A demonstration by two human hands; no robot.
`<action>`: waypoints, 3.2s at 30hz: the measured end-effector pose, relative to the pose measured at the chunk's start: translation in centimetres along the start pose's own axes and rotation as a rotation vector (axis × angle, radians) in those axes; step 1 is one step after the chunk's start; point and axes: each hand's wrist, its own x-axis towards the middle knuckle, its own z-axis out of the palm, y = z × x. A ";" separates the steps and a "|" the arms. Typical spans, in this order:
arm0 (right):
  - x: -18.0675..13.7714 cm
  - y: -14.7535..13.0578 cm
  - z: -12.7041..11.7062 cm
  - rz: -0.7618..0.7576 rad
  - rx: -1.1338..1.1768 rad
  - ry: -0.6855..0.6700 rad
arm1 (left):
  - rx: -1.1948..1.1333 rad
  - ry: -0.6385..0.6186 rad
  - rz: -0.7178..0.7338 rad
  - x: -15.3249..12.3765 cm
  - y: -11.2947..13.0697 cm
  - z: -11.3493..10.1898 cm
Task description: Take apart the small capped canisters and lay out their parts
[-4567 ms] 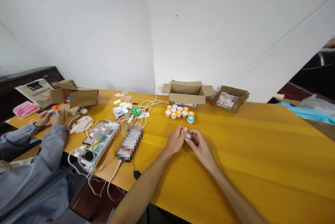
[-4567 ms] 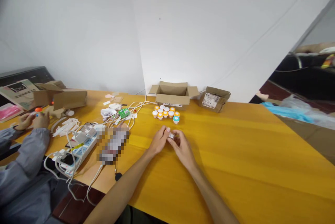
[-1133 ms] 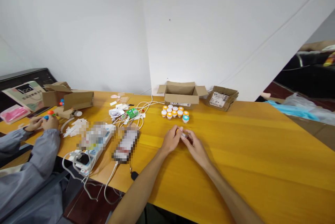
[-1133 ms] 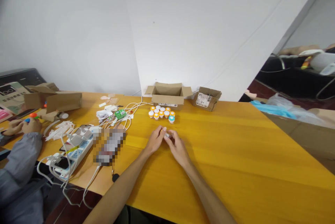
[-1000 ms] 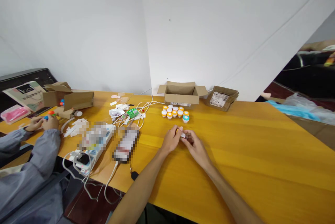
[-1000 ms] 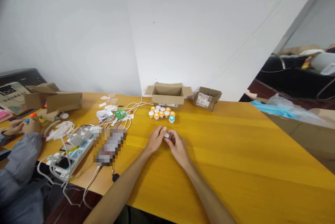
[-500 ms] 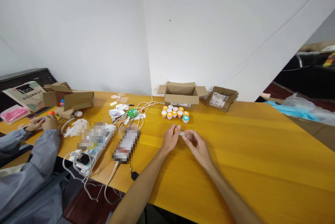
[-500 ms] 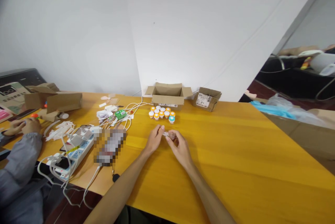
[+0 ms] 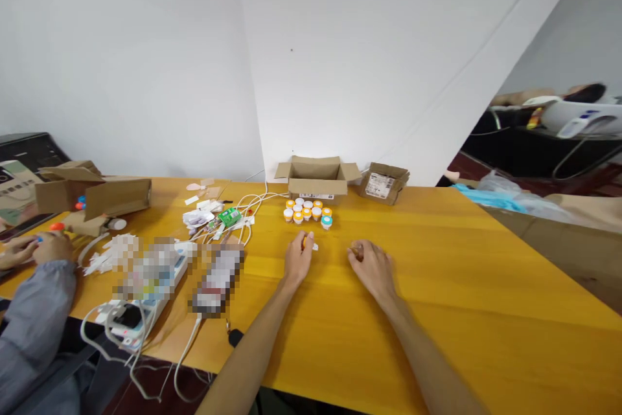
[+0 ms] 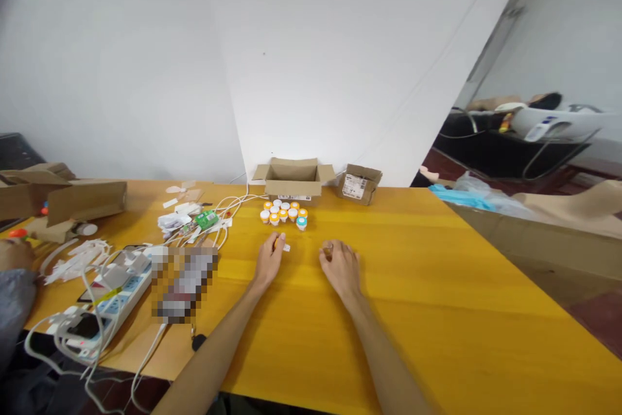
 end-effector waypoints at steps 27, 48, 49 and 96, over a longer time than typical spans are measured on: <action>-1.9 -5.3 1.0 0.155 1.156 -0.264 | -0.191 -0.347 0.072 -0.4 -0.1 -0.4; -2.0 -5.5 0.9 0.075 1.151 -0.230 | -0.079 -0.219 0.020 -0.1 0.5 -0.2; -2.0 -5.5 0.8 0.073 1.146 -0.222 | -0.092 -0.227 0.019 -0.1 0.5 -0.3; -1.8 -4.5 1.6 0.010 0.923 -0.232 | -0.291 -0.293 0.081 0.1 -0.5 -0.4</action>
